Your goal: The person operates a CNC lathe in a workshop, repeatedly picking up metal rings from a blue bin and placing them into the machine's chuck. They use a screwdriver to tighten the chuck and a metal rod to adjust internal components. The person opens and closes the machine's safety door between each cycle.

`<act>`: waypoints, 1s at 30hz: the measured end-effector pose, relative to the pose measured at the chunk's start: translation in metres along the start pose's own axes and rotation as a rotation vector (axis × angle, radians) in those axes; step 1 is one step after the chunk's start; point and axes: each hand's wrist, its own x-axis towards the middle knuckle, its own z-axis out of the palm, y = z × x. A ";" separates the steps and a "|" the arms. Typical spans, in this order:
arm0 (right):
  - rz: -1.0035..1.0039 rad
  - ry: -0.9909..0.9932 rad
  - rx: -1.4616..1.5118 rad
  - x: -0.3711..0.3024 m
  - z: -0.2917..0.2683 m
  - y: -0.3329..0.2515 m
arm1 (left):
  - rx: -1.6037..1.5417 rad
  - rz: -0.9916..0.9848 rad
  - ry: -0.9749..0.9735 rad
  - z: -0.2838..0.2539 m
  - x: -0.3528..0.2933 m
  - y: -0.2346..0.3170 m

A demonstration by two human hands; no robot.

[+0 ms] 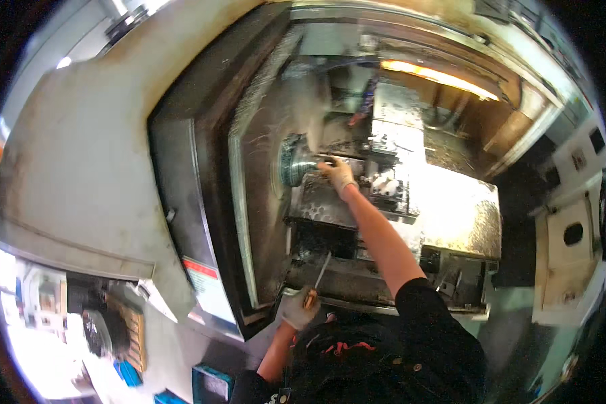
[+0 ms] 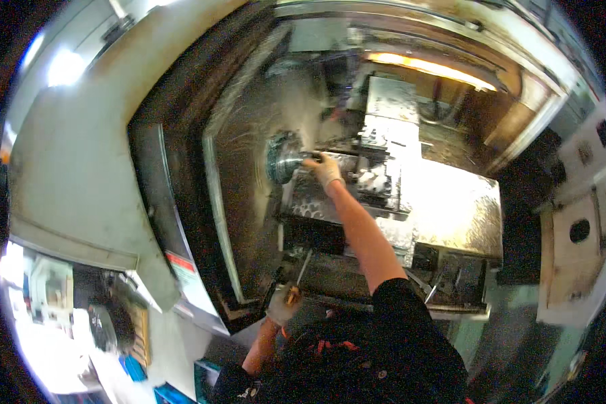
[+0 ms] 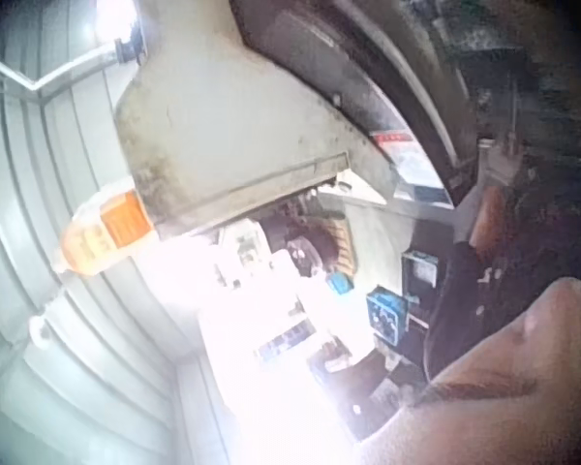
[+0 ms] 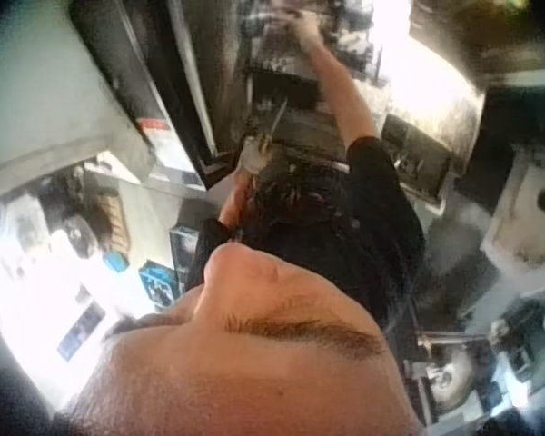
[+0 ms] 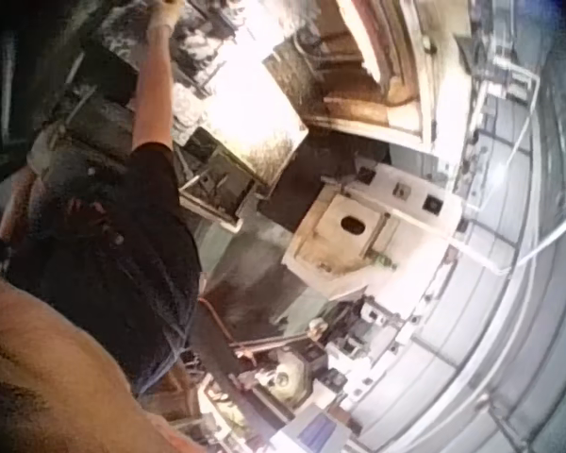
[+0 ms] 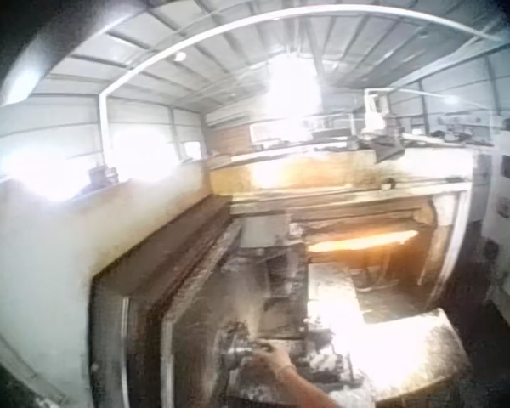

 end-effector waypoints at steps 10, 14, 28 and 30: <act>-0.236 -0.094 -0.047 -0.008 0.026 0.005 | -1.164 0.172 0.219 -0.194 -0.230 -0.025; -0.034 -0.233 0.124 0.017 0.025 0.015 | -0.106 -0.031 0.813 -0.281 -0.195 0.048; -0.296 -0.304 -0.226 0.044 0.024 0.033 | -0.059 -0.012 0.636 -0.315 -0.150 0.003; -0.043 -0.386 0.207 0.043 0.023 0.025 | -0.015 -0.048 0.571 -0.321 -0.152 -0.003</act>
